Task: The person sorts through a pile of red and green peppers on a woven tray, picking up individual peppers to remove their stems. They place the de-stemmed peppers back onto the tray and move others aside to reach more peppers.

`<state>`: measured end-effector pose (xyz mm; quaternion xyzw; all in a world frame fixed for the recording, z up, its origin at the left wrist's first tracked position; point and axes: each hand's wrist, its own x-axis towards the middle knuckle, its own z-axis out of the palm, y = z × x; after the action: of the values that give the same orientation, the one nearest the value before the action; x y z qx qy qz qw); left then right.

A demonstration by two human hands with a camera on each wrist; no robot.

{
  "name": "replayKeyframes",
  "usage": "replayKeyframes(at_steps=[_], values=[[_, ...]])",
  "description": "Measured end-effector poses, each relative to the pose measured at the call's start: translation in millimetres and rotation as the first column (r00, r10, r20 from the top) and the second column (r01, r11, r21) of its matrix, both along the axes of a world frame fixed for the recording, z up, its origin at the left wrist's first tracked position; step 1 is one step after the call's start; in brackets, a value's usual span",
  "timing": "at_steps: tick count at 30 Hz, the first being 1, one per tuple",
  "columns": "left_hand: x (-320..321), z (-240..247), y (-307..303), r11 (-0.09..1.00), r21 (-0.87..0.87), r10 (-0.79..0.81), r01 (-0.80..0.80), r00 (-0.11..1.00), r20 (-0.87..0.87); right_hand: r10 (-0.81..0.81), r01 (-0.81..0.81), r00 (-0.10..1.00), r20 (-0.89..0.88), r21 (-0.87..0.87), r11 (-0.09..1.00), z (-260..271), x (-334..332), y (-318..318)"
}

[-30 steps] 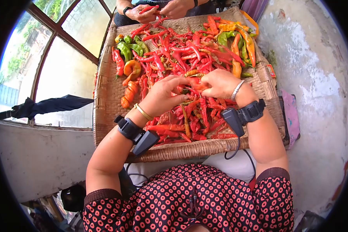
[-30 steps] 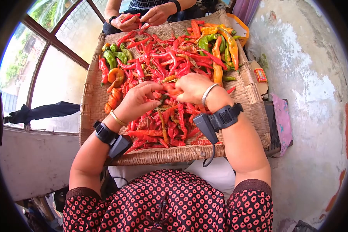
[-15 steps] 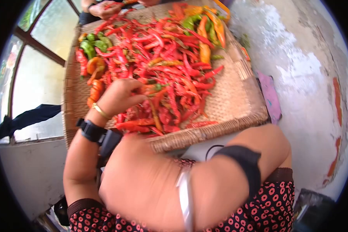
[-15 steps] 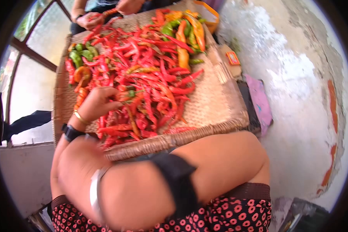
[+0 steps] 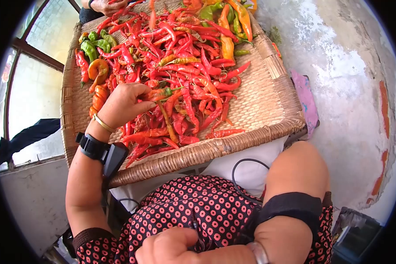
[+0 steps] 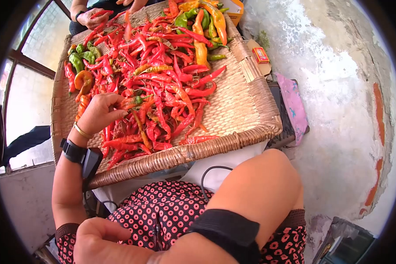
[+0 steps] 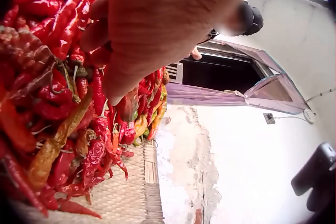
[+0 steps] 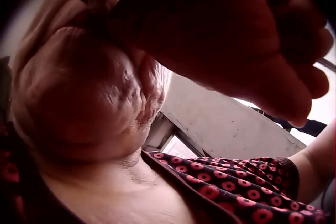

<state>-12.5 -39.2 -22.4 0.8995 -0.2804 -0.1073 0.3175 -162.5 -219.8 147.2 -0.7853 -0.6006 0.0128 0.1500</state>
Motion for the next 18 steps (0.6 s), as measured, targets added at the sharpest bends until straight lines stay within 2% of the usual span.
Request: replayKeyframes(at_steps=[2, 3, 4, 5, 6, 7, 9, 10, 11, 12, 13, 14, 15, 16, 18], values=[[-0.3, -1.8, 1.1, 1.0, -0.011, -0.001, 0.001, 1.0, -0.003, -0.01, 0.011, 0.999, -0.038, 0.002, 1.0, 0.1, 10.5, -6.3], [-1.1, 0.7, 0.3, 1.0, -0.01, 0.014, -0.014, 0.999, -0.037, -0.125, 0.121, 0.975, -0.182, -0.034, 0.992, 4.5, 17.2, -9.7], [-1.4, 1.1, 0.3, 1.0, -0.006, 0.01, -0.01, 1.0, 0.005, -0.008, 0.002, 0.997, -0.079, -0.078, 0.997, 1.1, 45.3, -15.0], [-0.5, 3.1, -0.9, 1.0, -0.003, 0.025, -0.025, 1.0, -0.007, -0.235, 0.235, 0.972, 0.01, -0.019, 0.972, -11.0, 53.0, -18.3], [-0.1, 4.9, -0.1, 0.999, 0.0, 0.036, -0.036, 0.999, -0.022, -0.186, 0.209, 0.962, 0.201, -0.1, 0.973, -28.2, 79.2, -22.3], [1.2, 6.1, 2.9, 0.999, 0.012, 0.033, -0.033, 0.999, 0.005, -0.179, 0.202, 0.962, 0.206, -0.095, 0.975, -48.8, 109.7, -30.2], [5.9, 8.3, 5.5, 0.993, 0.003, 0.12, -0.12, 0.992, -0.046, -0.529, 0.572, 0.81, 0.252, -0.145, 0.807, -88.2, 170.3, -53.9], [8.8, 7.3, 9.6, 0.989, -0.014, 0.149, -0.15, 0.988, -0.047, -0.62, 0.67, 0.74, 0.261, -0.197, 0.716, -99.5, 191.5, -67.2], [11.0, 5.8, 12.3, 0.988, -0.01, 0.154, -0.154, 0.987, -0.041, -0.691, 0.742, 0.667, 0.279, -0.161, 0.651, -114.4, 212.1, -80.3], [13.1, 4.4, 15.2, 0.956, -0.142, 0.219, -0.256, 0.948, -0.232, -0.755, 0.805, 0.588, 0.29, -0.122, 0.581, -128.9, 228.8, -90.8], [14.6, 5.3, 17.7, 0.895, -0.248, 0.244, -0.371, 0.872, -0.423, -0.755, 0.803, 0.59, 0.287, -0.115, 0.584, -140.1, 239.2, -99.2], [15.3, 8.3, 18.6, 0.897, -0.243, 0.247, -0.37, 0.874, -0.419, -0.766, 0.786, 0.612, 0.198, -0.048, 0.616, -149.5, 247.4, -106.6], [15.6, 11.4, 18.4, 0.864, -0.27, 0.25, -0.426, 0.827, -0.504, -0.765, 0.768, 0.634, 0.111, 0.023, 0.64, -157.9, 252.9, -109.3], [16.6, 13.9, 18.7, 0.826, -0.29, 0.246, -0.482, 0.773, -0.585, -0.765, 0.767, 0.634, 0.111, 0.031, 0.64, -168.0, 255.6, -107.5], [20.2, 7.9, 21.2, 0.832, -0.285, 0.235, -0.476, 0.768, -0.596, -0.748, 0.722, 0.658, 0.084, 0.212, 0.659, -179.6, 254.4, -99.5]])
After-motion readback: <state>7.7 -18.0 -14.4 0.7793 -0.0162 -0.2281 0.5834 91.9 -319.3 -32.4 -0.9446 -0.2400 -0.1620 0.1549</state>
